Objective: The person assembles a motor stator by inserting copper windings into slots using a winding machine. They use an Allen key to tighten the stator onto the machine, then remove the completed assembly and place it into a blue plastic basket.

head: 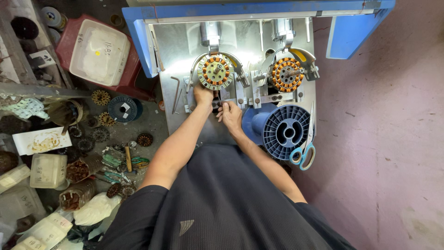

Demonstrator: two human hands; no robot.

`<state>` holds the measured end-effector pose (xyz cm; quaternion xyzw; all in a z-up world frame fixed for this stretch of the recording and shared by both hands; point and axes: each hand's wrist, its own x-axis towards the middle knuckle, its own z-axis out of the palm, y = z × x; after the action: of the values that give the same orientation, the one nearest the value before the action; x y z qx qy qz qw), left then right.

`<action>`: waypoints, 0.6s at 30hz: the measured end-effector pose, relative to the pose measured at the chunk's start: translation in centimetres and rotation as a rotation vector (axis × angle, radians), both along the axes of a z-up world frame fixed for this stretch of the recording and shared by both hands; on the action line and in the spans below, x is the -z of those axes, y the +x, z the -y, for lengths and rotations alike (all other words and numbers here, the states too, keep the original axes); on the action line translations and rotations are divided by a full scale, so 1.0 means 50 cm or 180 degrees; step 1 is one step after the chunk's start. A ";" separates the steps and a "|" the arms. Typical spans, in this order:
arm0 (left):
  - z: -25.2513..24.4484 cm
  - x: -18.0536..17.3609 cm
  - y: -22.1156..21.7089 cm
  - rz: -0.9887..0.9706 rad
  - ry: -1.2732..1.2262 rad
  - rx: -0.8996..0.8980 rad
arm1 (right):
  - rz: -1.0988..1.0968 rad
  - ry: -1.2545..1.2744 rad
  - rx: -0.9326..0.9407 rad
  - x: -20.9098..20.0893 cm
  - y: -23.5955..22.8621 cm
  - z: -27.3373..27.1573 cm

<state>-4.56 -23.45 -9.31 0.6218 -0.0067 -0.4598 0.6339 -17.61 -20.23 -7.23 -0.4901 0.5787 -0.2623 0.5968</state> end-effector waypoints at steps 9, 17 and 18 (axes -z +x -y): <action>-0.004 0.017 0.007 -0.0356 0.0127 0.0131 | -0.0462 -0.0942 -0.0289 -0.056 -0.001 -0.026; 0.005 0.019 0.000 0.0019 0.0232 0.0185 | -0.1362 -0.2649 -0.0714 -0.090 -0.001 -0.031; 0.008 0.021 0.001 0.0029 0.0274 0.0177 | -0.1439 -0.2621 -0.0808 -0.087 -0.001 -0.029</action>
<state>-4.50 -23.87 -10.36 0.6502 -0.0071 -0.4742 0.5935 -17.67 -18.77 -2.90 -0.7969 0.4776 -0.2817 0.2399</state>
